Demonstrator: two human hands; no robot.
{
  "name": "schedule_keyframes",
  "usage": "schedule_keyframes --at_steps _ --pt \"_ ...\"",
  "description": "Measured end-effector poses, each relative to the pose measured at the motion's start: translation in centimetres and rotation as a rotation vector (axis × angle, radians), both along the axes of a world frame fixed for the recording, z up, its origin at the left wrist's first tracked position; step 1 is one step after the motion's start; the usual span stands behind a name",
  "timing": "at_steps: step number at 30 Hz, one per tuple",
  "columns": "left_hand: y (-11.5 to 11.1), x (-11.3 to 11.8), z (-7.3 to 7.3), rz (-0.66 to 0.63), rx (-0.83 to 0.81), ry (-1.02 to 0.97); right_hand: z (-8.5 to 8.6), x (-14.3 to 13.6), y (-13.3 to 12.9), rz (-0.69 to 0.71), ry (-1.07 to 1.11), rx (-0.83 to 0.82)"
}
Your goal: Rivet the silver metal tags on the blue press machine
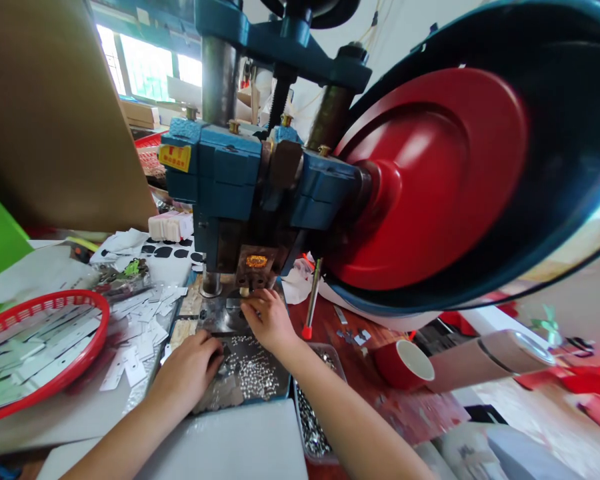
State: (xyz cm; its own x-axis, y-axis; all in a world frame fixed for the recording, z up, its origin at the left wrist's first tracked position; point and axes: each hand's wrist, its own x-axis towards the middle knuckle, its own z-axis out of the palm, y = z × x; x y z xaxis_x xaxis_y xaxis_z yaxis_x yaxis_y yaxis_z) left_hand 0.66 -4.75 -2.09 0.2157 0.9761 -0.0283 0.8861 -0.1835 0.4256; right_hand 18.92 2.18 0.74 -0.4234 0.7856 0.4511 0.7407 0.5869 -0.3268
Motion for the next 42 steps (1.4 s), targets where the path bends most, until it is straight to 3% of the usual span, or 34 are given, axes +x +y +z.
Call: schedule_keyframes --at_steps 5,12,20,29,35,42 --pt "0.2 -0.2 -0.3 0.016 -0.005 -0.052 0.4 -0.2 -0.2 0.055 -0.068 0.069" --pt "0.4 -0.4 0.5 -0.044 -0.057 -0.001 -1.0 0.5 0.7 0.100 0.249 -0.057" --pt "1.6 -0.7 1.3 -0.153 -0.092 0.071 -1.3 0.5 0.3 0.106 0.245 -0.037" --pt "1.7 -1.2 1.4 -0.111 -0.114 0.038 -1.2 1.0 -0.3 0.070 0.221 0.023" --pt "1.4 -1.5 1.5 -0.004 -0.182 -0.086 -1.4 1.3 -0.5 0.045 0.218 0.004" --pt "2.8 -1.8 2.6 0.140 -0.101 -0.486 -1.2 1.4 -0.4 0.044 0.280 0.004"
